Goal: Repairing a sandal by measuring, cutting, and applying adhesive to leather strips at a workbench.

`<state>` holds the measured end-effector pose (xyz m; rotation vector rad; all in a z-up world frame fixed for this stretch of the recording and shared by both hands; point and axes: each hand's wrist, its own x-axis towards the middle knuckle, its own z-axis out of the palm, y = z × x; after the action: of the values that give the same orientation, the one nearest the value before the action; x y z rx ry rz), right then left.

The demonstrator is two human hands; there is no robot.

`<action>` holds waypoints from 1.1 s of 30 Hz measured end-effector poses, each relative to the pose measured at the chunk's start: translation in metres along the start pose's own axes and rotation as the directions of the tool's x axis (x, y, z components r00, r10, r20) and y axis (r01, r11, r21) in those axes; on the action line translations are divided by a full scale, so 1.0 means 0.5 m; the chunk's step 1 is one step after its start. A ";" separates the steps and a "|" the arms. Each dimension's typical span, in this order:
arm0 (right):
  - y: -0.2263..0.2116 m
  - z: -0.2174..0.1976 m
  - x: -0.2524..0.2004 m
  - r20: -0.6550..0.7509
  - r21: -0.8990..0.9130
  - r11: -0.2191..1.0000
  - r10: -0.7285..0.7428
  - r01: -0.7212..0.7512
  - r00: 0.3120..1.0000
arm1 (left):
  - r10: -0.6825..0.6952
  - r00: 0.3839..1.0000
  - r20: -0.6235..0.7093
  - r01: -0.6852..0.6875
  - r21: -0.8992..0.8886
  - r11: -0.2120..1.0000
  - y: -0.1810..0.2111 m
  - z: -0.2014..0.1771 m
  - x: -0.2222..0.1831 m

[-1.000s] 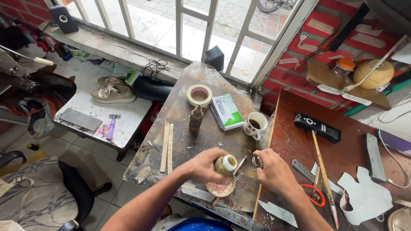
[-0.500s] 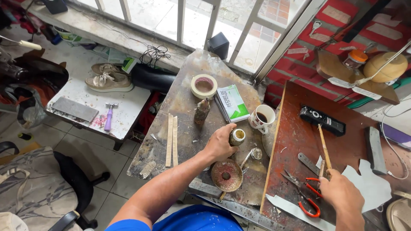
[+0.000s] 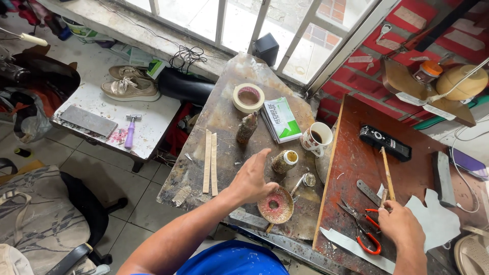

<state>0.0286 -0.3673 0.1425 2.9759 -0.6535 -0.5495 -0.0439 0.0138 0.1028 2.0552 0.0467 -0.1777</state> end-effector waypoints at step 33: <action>-0.053 -0.018 -0.099 -0.866 0.490 0.325 0.070 0.809 0.496 | -0.110 0.874 -0.473 0.063 -0.113 0.992 -0.256 -0.280 -0.254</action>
<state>0.0001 -0.3232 0.1641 3.6475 0.1236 1.7512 -0.1685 0.2029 0.0740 1.9577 0.4471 0.2805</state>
